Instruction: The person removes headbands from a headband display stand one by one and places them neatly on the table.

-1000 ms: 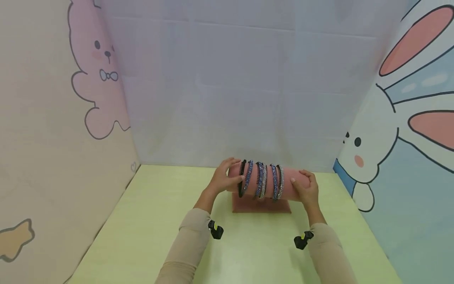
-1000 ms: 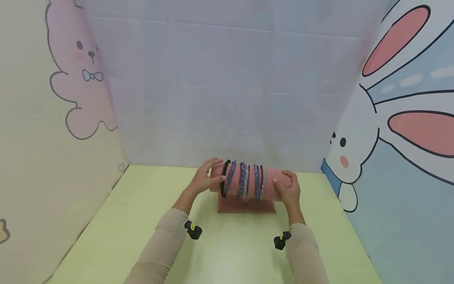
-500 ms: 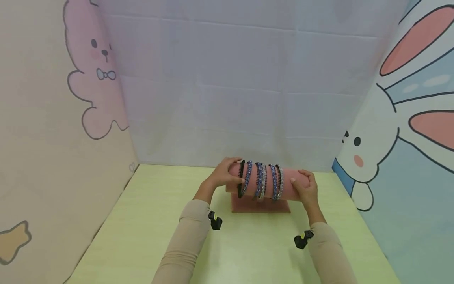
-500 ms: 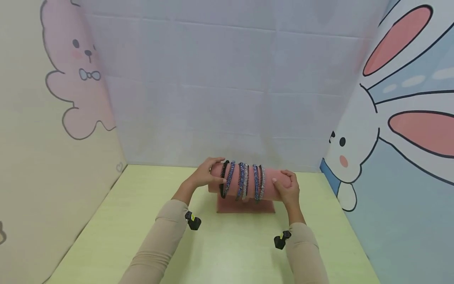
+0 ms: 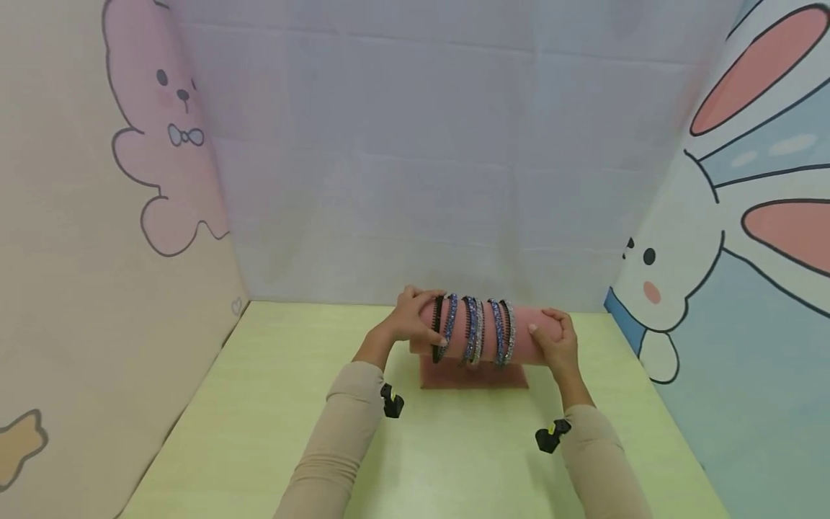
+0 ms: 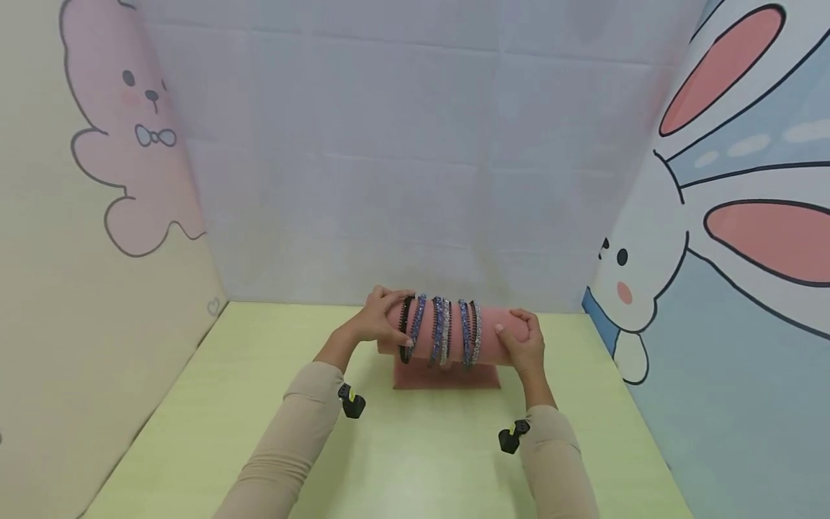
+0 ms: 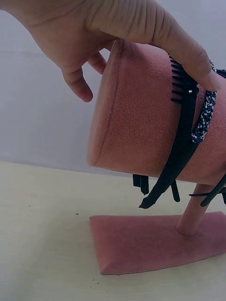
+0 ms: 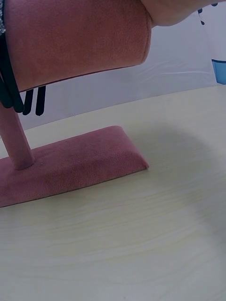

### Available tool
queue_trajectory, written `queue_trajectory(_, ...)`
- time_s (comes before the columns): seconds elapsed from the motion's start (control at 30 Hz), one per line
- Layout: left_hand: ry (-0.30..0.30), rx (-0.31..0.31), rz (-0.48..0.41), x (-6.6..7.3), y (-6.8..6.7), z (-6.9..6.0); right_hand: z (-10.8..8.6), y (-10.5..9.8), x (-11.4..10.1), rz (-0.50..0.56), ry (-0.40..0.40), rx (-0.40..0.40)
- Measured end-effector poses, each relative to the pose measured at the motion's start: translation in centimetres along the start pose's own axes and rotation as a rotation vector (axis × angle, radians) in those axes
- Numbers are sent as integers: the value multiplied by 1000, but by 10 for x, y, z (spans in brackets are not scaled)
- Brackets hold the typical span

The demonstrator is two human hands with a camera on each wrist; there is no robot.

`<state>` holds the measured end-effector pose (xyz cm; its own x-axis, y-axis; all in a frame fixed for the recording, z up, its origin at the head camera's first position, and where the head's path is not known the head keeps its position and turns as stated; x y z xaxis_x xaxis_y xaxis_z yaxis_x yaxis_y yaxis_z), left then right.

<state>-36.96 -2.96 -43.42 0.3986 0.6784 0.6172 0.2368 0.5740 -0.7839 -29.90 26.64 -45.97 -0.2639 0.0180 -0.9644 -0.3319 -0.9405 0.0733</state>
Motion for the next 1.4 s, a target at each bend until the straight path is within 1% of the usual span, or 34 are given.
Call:
queue_trajectory(0.13, -7, 13, -11, -1, 1, -1, 1, 1, -1, 7, -9, -3)
queue_trajectory(0.33, 11, 20, -36, -1, 1, -3, 0, 0, 0, 8, 7, -1)
queue_trajectory(0.47, 13, 25, -37, -3, -2, -4, 1, 0, 0, -6, 14, -10)
queue_trajectory(0.6, 34, 24, -47, -2, -5, -4, 2, -1, -1, -20, 22, -3)
queue_trajectory(0.67, 46, 23, -56, -3, -5, -5, 2, -2, -2, -16, 27, 0)
queue_trajectory(0.77, 41, 22, -73, -5, -6, -6, 2, -2, -3, -2, 40, -1)
queue_trajectory(0.97, 24, 6, -106, -8, -9, -10, 1, -2, -1, -11, 53, 5)
queue_trajectory(1.23, 57, -31, -182, -10, -13, -13, -1, -2, 0, -41, 44, -5)
queue_trajectory(1.3, 50, -40, -190, -11, -15, -13, -1, -1, 0, -47, 43, -3)
queue_trajectory(1.4, 37, -33, -195, -13, -15, -13, -1, 0, -1, -48, 43, -4)
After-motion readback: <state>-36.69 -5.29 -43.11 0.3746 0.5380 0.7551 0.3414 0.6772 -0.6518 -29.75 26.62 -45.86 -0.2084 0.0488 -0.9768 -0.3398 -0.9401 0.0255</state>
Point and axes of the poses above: each hand's wrist, its own z-axis towards the middle knuckle, its own y-axis out of the palm, x = y × z, the point moved 3 cm from there along z, towards the middle knuckle, and after that the axes turned 6 degrees about z, right-handed, at the moved point
